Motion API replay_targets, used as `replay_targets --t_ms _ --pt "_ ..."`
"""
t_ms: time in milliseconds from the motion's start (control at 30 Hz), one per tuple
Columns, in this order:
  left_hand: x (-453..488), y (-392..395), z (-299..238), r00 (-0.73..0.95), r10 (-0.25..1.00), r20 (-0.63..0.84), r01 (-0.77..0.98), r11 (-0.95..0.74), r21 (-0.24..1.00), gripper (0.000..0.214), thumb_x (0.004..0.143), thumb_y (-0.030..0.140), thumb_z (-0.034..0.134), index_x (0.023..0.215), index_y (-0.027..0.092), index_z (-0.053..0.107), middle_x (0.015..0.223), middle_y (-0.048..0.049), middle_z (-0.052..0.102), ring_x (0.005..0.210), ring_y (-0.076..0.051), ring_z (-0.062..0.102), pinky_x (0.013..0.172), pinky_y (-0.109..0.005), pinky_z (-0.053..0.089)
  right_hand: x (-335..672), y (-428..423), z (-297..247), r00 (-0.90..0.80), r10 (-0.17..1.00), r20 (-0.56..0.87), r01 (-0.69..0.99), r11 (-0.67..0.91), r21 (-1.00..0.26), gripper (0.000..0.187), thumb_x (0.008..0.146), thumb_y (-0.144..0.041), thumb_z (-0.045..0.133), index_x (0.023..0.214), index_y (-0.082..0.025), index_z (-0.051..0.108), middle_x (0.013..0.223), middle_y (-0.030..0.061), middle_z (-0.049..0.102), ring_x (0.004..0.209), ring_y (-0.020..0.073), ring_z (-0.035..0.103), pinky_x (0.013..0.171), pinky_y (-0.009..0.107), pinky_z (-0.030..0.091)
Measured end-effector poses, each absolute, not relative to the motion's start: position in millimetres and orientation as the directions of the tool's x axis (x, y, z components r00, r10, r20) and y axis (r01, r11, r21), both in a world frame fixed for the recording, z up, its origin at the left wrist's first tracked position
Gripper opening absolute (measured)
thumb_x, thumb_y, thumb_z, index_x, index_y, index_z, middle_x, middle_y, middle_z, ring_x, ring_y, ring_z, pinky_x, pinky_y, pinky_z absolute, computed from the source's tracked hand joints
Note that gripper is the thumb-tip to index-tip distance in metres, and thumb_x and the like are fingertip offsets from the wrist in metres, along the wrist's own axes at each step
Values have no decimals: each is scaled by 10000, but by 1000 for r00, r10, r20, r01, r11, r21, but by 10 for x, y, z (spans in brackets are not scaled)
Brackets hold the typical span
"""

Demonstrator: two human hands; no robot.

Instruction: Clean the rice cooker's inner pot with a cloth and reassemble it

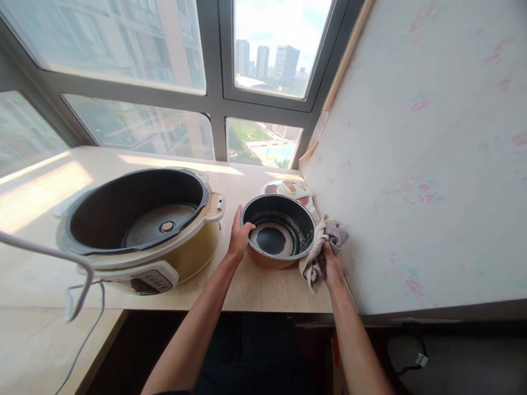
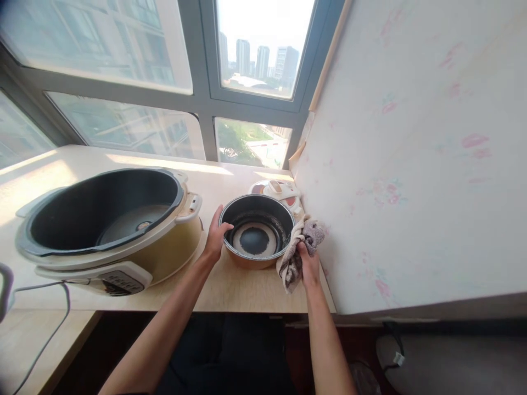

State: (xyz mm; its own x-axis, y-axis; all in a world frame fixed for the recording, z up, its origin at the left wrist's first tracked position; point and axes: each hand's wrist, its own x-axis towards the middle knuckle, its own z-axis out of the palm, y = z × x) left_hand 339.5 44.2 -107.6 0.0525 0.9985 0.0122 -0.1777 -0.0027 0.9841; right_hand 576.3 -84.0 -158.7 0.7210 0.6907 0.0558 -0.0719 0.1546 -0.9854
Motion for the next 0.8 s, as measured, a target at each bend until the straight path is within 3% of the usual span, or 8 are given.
replay_targets --t_ms 67,167,500,700,800 --pt "3403 316 -1117 54 998 12 -192 -1 981 905 715 112 588 1593 163 374 1700 -88 345 1581 -259 277 1297 -355 190 5730 -806 -1475 739 673 25 -79 124 -989 517 677 -523 845 1031 -156 758 1064 109 766 1129 308 676 1034 456 512" --pt "3410 36 -1162 6 1000 0 -218 1 976 917 751 140 576 1625 203 307 1716 -63 307 1592 -257 244 1302 -368 173 5571 -799 -1328 779 627 23 -76 130 -989 558 655 -533 852 1051 -153 754 1111 119 761 1146 309 667 1049 472 507" --pt "3689 -767 -1110 -247 968 34 -142 -71 987 866 888 222 501 1658 123 116 1758 -117 129 1620 -256 131 1312 -375 90 4748 -1024 -1359 954 282 -98 -170 243 -955 689 779 -550 748 1320 -143 618 1423 154 638 1329 309 604 1155 496 457" --pt "3843 -1199 -1151 -203 979 4 -21 -9 1000 953 955 414 559 1655 113 -12 1762 -164 -61 1629 -293 -22 1314 -454 31 4298 -1346 -1417 932 348 -101 -159 141 -977 891 732 -562 812 1460 -170 480 1532 170 544 1408 334 535 1190 507 417" --pt "3787 -1364 -1230 -127 992 23 -42 -28 999 863 994 431 519 1654 134 50 1764 -160 19 1631 -262 32 1315 -419 78 4245 -1429 -1432 926 368 -84 -119 72 -990 881 752 -576 797 1464 -171 475 1524 174 551 1405 332 536 1193 512 410"
